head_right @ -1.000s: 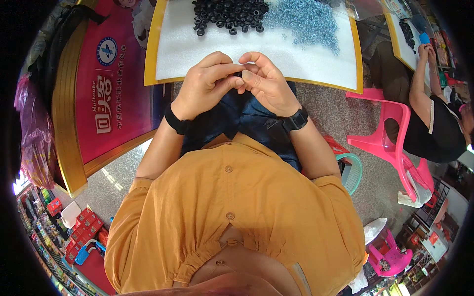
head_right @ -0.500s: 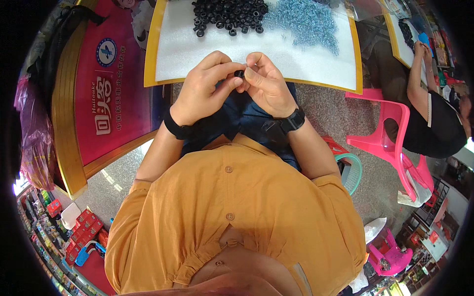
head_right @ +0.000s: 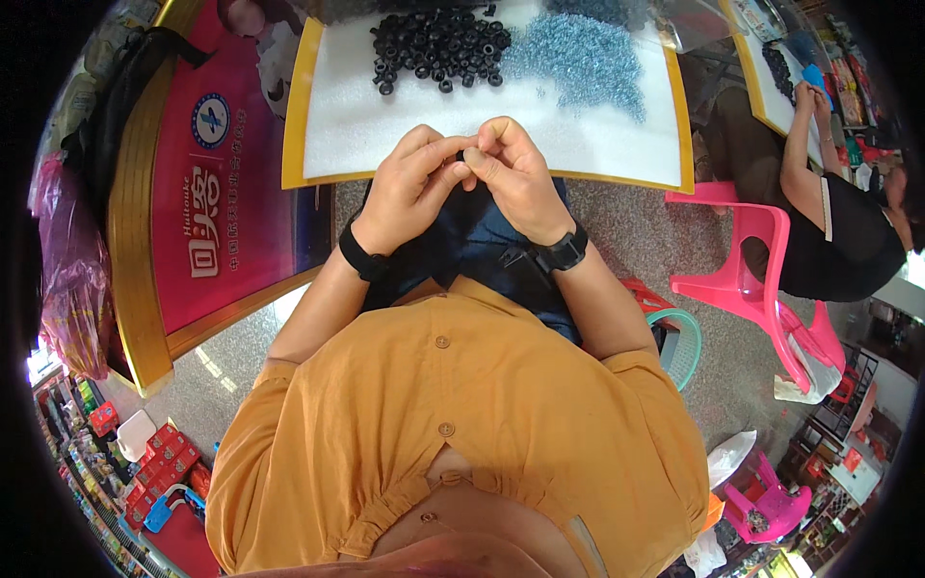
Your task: The person assembles small components by taking black plastic parts from a container, picking up small pins from the table, and inserting the pins into the plastic parts by hand.
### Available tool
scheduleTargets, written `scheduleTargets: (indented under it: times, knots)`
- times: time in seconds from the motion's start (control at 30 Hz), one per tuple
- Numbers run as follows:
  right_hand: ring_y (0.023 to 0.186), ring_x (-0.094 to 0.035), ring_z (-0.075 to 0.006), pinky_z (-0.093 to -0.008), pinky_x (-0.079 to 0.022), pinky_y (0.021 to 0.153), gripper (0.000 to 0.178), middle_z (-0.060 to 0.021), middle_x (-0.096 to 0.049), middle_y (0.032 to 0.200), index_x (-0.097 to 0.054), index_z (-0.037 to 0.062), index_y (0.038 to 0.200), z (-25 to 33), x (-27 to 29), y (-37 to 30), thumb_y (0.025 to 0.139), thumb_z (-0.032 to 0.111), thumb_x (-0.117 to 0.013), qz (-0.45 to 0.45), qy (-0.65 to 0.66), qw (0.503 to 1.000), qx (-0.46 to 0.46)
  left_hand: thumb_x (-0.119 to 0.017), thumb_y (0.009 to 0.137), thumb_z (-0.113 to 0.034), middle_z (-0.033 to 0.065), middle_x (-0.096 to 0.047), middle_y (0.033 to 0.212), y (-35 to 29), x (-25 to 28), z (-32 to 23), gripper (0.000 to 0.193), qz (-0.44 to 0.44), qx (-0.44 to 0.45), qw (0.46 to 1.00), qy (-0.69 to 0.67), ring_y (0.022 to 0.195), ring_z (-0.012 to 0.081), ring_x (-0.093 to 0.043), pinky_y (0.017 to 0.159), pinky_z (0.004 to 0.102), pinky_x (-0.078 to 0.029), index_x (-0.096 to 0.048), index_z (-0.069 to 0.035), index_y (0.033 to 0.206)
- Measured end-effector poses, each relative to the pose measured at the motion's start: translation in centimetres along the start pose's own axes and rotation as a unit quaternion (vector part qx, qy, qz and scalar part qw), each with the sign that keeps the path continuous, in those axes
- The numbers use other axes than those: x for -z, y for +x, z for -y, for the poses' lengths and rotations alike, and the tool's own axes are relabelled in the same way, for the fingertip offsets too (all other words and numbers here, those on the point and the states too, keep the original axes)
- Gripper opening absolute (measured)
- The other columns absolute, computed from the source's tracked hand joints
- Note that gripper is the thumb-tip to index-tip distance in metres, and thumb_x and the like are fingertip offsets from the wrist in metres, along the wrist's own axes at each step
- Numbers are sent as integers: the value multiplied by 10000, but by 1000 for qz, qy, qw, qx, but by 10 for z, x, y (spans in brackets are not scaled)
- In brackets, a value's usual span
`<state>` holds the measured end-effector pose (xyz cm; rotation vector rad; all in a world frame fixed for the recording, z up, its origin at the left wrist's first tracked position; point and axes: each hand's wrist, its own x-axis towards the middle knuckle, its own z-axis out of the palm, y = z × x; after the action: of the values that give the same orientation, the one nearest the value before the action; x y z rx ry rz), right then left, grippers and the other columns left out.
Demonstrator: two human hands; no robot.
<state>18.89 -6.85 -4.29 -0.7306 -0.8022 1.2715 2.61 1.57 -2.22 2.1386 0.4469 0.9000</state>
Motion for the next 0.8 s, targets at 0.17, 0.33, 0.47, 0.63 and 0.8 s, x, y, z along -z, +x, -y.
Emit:
scheduleTargets:
  times: [0.17,0.33,0.47,0.63,0.8]
  knots:
    - [894,-621,-123,-259,-517,780,251,-55,-649,1033,-545,35,1216,67,14,54,977,50,-620,-102,-359,907,195,-664,941,-114,64,-612,938,3,7,13,290,-67,77,994,-23,724,155,-553,668,269,-459,-655,-47,1223]
    - [899,-661,-304,-447,-499,782,87,-186,-684,996,-639,13,967,173,44,143,950,98,-637,-261,-610,653,366,-653,957,-153,69,-627,937,2,6,35,287,-91,96,991,-11,723,156,-558,668,277,-468,-663,-44,1222]
    - [951,-680,-283,-433,-510,847,158,-123,-714,1060,-670,52,1046,188,139,173,994,177,-590,-177,-825,467,264,-649,950,-159,107,-656,958,4,11,33,247,-70,107,992,-12,769,208,-616,699,306,-507,-688,-36,1160]
    - [1070,-640,-321,-428,-491,898,255,-94,-718,1077,-717,86,1049,160,120,171,982,287,-575,-105,-827,374,406,-645,941,-169,141,-681,973,-2,13,36,217,-73,118,990,-13,823,268,-666,733,348,-536,-708,-31,1097]
    - [993,-636,-340,-442,-503,888,197,-118,-720,1002,-744,96,985,101,65,145,923,242,-627,-25,-793,483,371,-650,936,-176,128,-684,920,3,11,35,193,-55,101,993,0,804,284,-660,735,359,-525,-723,-44,1055]
